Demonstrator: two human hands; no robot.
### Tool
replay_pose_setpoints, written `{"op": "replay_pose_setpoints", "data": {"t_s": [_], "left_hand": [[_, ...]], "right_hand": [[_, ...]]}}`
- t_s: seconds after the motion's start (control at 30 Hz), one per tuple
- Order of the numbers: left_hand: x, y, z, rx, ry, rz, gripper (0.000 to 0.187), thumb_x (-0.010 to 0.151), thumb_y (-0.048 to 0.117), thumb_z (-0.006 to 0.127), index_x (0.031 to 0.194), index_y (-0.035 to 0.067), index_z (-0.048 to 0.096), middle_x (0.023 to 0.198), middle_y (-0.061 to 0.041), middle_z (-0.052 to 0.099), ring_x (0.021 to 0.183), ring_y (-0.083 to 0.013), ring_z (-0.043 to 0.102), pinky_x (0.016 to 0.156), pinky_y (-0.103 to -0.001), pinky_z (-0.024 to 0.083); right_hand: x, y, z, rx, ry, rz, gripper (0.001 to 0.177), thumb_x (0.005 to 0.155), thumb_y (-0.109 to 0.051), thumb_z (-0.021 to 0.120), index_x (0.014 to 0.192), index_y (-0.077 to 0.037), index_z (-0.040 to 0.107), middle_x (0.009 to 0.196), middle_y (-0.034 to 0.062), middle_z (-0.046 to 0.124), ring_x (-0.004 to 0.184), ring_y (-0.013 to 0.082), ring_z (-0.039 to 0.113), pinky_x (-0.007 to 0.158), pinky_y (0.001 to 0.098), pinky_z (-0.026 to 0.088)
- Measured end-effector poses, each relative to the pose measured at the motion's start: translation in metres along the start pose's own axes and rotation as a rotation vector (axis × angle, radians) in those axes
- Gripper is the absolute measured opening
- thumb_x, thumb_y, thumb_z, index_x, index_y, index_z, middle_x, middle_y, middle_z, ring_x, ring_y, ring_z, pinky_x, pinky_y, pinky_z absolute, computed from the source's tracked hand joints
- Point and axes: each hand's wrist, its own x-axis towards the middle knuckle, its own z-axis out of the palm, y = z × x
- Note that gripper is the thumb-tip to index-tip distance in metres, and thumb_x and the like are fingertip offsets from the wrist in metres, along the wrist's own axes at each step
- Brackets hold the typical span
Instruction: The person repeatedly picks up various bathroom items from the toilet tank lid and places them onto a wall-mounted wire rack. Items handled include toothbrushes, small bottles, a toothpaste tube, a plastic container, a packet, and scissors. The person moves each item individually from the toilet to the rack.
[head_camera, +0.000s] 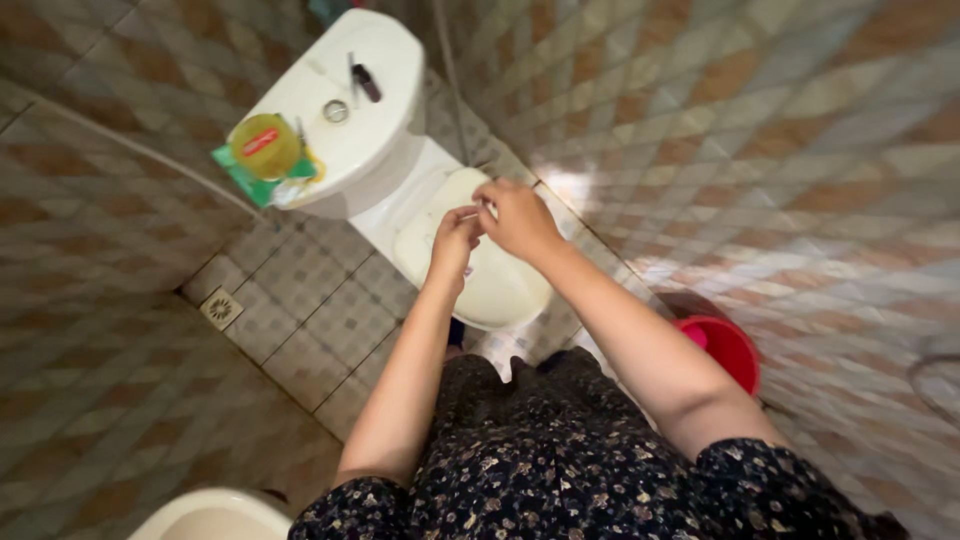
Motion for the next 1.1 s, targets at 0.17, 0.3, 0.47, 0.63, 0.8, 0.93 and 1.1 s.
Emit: {"op": "replay_pose_setpoints", "data": {"t_s": [0.17, 0.3, 0.47, 0.63, 0.8, 0.93, 1.1], "left_hand": [[0.022, 0.04, -0.06, 0.01, 0.053, 0.027, 0.042, 0.092, 0.021, 0.051, 0.13, 0.005, 0.057, 0.122, -0.01, 0.073, 0.11, -0.0193, 0.064, 0.097, -0.034, 0.047], [0.037, 0.055, -0.088, -0.014, 0.086, 0.009, 0.043, 0.093, 0.022, 0.048, 0.131, 0.005, 0.056, 0.125, -0.012, 0.073, 0.113, -0.0204, 0.063, 0.098, -0.035, 0.046], [0.05, 0.056, -0.114, -0.111, 0.098, -0.032, 0.043, 0.092, 0.02, 0.05, 0.131, 0.005, 0.055, 0.124, -0.011, 0.073, 0.115, -0.0206, 0.064, 0.101, -0.036, 0.045], [0.055, 0.046, -0.137, -0.124, 0.123, -0.061, 0.042, 0.092, 0.02, 0.051, 0.131, 0.006, 0.056, 0.123, -0.009, 0.074, 0.113, -0.019, 0.065, 0.099, -0.034, 0.045], [0.058, 0.037, -0.147, -0.159, 0.139, -0.087, 0.042, 0.092, 0.021, 0.052, 0.131, 0.007, 0.059, 0.121, -0.008, 0.074, 0.109, -0.017, 0.064, 0.096, -0.033, 0.045], [0.054, 0.038, -0.14, -0.145, 0.13, -0.112, 0.041, 0.093, 0.02, 0.053, 0.131, 0.007, 0.06, 0.121, -0.008, 0.074, 0.11, -0.0179, 0.065, 0.097, -0.033, 0.046], [0.044, 0.053, -0.112, -0.11, 0.05, -0.102, 0.046, 0.091, 0.011, 0.047, 0.136, 0.005, 0.056, 0.129, -0.011, 0.071, 0.116, -0.0206, 0.066, 0.101, -0.036, 0.047]], "right_hand": [[0.106, -0.006, 0.063, -0.058, 0.057, -0.059, 0.028, 0.086, -0.011, 0.07, 0.114, -0.008, 0.07, 0.116, 0.0202, 0.066, 0.106, 0.0409, 0.064, 0.088, 0.0473, 0.052], [0.174, 0.002, 0.11, -0.124, 0.117, -0.087, 0.043, 0.085, -0.007, 0.073, 0.126, -0.011, 0.063, 0.127, 0.0205, 0.061, 0.12, 0.0416, 0.058, 0.099, 0.046, 0.051], [0.223, 0.01, 0.154, -0.189, 0.123, -0.129, 0.074, 0.079, -0.001, 0.072, 0.148, -0.012, 0.046, 0.14, 0.0204, 0.052, 0.122, 0.0419, 0.054, 0.096, 0.0466, 0.05], [0.238, 0.017, 0.175, -0.169, 0.07, -0.145, 0.073, 0.082, 0.006, 0.068, 0.149, -0.013, 0.045, 0.139, 0.0148, 0.056, 0.117, 0.0395, 0.055, 0.094, 0.0458, 0.051], [0.232, 0.026, 0.182, -0.117, 0.13, -0.051, 0.045, 0.09, -0.005, 0.075, 0.13, -0.011, 0.055, 0.115, 0.0164, 0.063, 0.109, 0.038, 0.061, 0.089, 0.0467, 0.051], [0.207, 0.023, 0.161, 0.046, 0.24, -0.078, 0.032, 0.092, 0.001, 0.072, 0.121, -0.006, 0.06, 0.109, 0.0171, 0.065, 0.102, 0.038, 0.064, 0.086, 0.0449, 0.051], [0.142, 0.001, 0.09, 0.175, 0.243, 0.028, 0.031, 0.091, 0.002, 0.07, 0.12, -0.007, 0.063, 0.111, 0.0161, 0.066, 0.092, 0.0337, 0.067, 0.08, 0.0399, 0.053]]}}
